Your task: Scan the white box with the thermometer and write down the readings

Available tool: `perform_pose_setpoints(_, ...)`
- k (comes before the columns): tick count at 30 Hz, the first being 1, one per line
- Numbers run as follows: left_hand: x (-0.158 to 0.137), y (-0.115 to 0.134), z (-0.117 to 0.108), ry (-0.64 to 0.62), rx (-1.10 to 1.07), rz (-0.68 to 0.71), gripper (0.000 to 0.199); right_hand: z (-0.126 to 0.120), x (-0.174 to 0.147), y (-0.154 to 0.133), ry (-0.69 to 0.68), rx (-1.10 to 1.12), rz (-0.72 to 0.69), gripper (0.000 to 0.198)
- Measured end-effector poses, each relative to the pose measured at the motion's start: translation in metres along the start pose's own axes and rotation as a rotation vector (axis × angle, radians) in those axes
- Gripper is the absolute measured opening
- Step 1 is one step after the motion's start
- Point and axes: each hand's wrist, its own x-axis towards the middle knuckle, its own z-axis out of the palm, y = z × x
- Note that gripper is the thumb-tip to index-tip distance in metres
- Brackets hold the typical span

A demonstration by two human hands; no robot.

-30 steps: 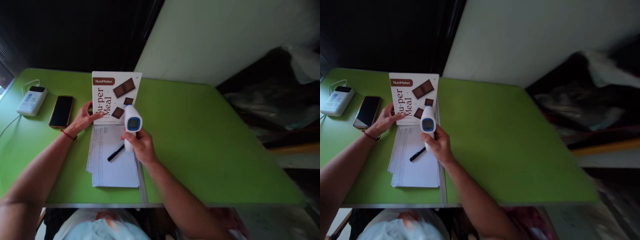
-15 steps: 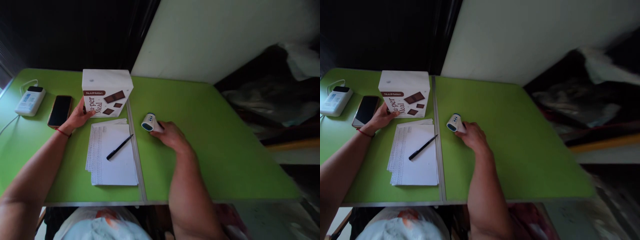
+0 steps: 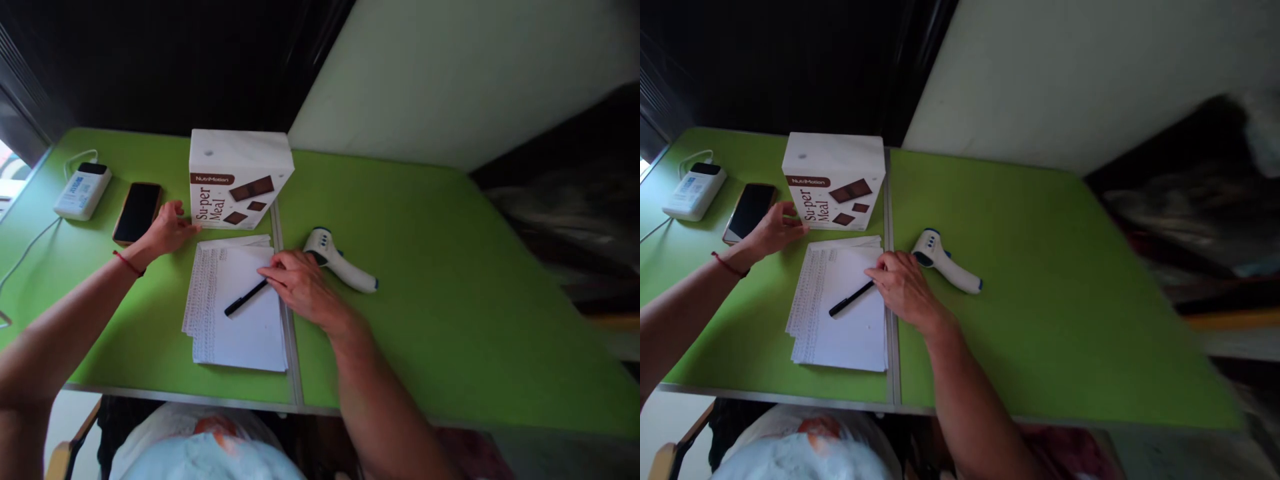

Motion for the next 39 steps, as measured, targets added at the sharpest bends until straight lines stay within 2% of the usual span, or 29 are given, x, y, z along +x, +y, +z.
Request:
perform_pose_setpoints(2,-0.02,0.006,-0.003,-0.014,0.143,-0.01,0.049,-0.003,-0.001,0.0,-0.044,-0.017,-0.038,0.029)
perform_pose_setpoints(6,-0.053,0.021,-0.002,-0.107,0.335,0.178,0.038,-0.009,-0.003,0.003,-0.074,-0.037,-0.036,0.028)
perform_pose_setpoints(9,-0.061,0.023,0.002,-0.174,0.423,0.313,0.044,-0.011,-0.005,0.004,-0.076,-0.025,-0.01,0.022)
perform_pose_setpoints(12,-0.061,0.019,0.003,-0.232,0.472,0.38,0.051,-0.013,-0.005,0.004,0.046,0.043,0.024,0.016)
perform_pose_setpoints(15,-0.061,0.015,0.004,-0.247,0.535,0.38,0.048,-0.017,-0.001,-0.007,0.301,0.288,0.149,0.006)
perform_pose_setpoints(18,-0.065,0.017,0.008,-0.246,0.577,0.363,0.048,-0.02,0.009,-0.03,0.526,0.673,0.326,0.016)
perform_pose_setpoints(20,-0.067,0.02,0.012,-0.241,0.593,0.361,0.049,-0.02,0.019,-0.046,0.521,0.892,0.404,0.015)
perform_pose_setpoints(23,-0.071,0.024,0.018,-0.228,0.615,0.352,0.05,-0.013,0.032,-0.059,0.382,1.043,0.494,0.017)
perform_pose_setpoints(25,-0.072,0.026,0.02,-0.223,0.622,0.341,0.051,-0.002,0.038,-0.06,0.346,1.056,0.531,0.019)
perform_pose_setpoints(28,-0.073,0.025,0.021,-0.226,0.609,0.338,0.049,0.019,0.042,-0.056,0.425,0.984,0.558,0.022)
perform_pose_setpoints(31,-0.073,0.024,0.02,-0.237,0.59,0.343,0.048,0.033,0.042,-0.054,0.458,0.861,0.526,0.02)
perform_pose_setpoints(39,-0.075,0.026,0.018,-0.252,0.594,0.351,0.05,0.041,0.039,-0.053,0.405,0.714,0.403,0.027)
